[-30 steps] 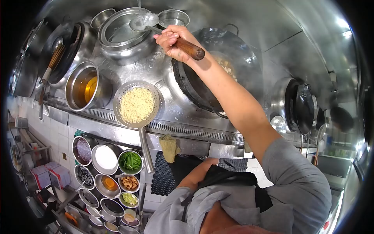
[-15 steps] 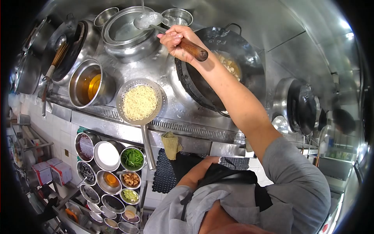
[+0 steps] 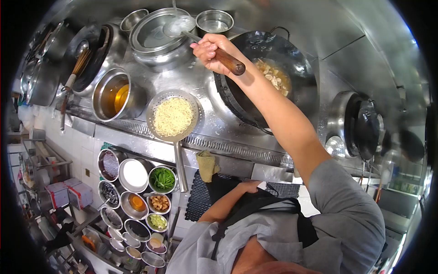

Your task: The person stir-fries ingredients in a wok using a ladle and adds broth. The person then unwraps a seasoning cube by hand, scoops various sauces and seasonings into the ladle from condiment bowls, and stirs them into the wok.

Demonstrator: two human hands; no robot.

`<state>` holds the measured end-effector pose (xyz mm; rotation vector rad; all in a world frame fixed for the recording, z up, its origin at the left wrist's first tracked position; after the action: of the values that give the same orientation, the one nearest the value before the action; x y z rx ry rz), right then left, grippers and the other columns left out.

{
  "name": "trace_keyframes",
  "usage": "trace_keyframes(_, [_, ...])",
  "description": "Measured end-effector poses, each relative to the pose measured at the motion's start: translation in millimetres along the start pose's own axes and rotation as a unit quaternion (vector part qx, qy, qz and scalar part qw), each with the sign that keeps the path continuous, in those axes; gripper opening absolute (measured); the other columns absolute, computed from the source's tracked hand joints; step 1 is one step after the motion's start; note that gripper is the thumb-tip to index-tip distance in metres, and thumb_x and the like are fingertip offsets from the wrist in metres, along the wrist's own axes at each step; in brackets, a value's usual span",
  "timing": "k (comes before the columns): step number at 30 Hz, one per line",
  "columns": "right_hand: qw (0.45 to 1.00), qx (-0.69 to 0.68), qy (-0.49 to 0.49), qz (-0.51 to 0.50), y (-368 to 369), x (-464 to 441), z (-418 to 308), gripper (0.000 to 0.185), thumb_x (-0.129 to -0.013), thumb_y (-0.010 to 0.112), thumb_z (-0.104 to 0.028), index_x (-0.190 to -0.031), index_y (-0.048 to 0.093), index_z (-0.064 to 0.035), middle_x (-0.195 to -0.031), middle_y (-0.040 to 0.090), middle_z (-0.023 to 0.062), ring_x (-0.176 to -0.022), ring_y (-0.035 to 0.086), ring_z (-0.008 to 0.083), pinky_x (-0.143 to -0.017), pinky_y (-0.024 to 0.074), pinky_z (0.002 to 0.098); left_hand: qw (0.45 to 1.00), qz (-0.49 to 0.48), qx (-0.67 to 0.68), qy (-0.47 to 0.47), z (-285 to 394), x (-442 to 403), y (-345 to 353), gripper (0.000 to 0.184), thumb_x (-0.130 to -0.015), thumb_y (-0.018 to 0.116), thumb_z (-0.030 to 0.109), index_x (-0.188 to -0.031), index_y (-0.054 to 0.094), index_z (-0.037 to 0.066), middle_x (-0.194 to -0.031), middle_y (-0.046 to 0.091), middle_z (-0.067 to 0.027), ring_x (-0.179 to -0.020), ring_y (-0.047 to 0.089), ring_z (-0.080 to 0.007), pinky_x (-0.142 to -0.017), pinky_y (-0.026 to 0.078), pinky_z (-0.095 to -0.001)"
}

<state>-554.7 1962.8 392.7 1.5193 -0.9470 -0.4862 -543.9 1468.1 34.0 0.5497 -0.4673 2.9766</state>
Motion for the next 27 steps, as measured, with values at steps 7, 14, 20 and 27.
trace_keyframes(7, [1.000,-0.021,-0.011,0.005,-6,11,0,0.032,-0.093,0.052,0.001,-0.120,0.034,0.0057,-0.068,0.044,-0.0031,-0.051,0.047,0.0038,-0.044,0.0414,0.0199,0.951,0.208,0.106,-0.202,-122,161,14,0.057,-0.097,0.059,0.032,-0.145,0.051,0.004,-0.143,0.057,-0.0219,-0.132,0.053,-0.0391,-0.114,0.041,-0.0445])
trace_keyframes(14, [0.998,-0.058,-0.029,-0.017,-6,71,8,0.035,-0.096,0.046,-0.001,-0.128,0.039,0.0092,-0.070,0.045,-0.0004,-0.049,0.045,0.0043,-0.039,0.0390,0.0204,0.746,0.420,0.285,-0.431,-218,327,101,0.046,-0.097,0.059,0.027,-0.133,0.061,-0.001,-0.100,0.072,-0.0169,-0.083,0.069,-0.0276,-0.073,0.055,-0.0398])
trace_keyframes(20, [0.998,-0.003,-0.050,-0.025,2,196,29,0.031,-0.097,0.047,-0.004,-0.127,0.049,0.0043,-0.069,0.044,-0.0037,-0.048,0.042,0.0012,-0.038,0.0386,0.0193,0.623,0.417,0.527,-0.401,-180,350,145,0.025,-0.094,0.064,0.027,-0.106,0.069,0.006,-0.075,0.066,-0.0041,-0.058,0.061,-0.0164,-0.047,0.048,-0.0315])
trace_keyframes(27, [0.954,0.213,-0.091,0.192,-10,321,56,0.044,-0.094,0.048,-0.005,-0.137,0.047,-0.0002,-0.069,0.042,-0.0033,-0.046,0.040,0.0014,-0.035,0.0354,0.0215,0.640,0.434,0.521,-0.362,-144,302,97,0.025,-0.097,0.063,0.019,-0.118,0.061,0.005,-0.074,0.061,0.0002,-0.054,0.053,-0.0083,-0.042,0.038,-0.0247])
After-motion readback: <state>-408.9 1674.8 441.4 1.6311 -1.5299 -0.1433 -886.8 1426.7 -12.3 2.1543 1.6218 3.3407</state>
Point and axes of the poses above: each hand's wrist, its own x-axis away from the middle knuckle, its own y-axis out of the palm, z = x × y, the point moved 6 cm from there along -x, towards the middle knuckle
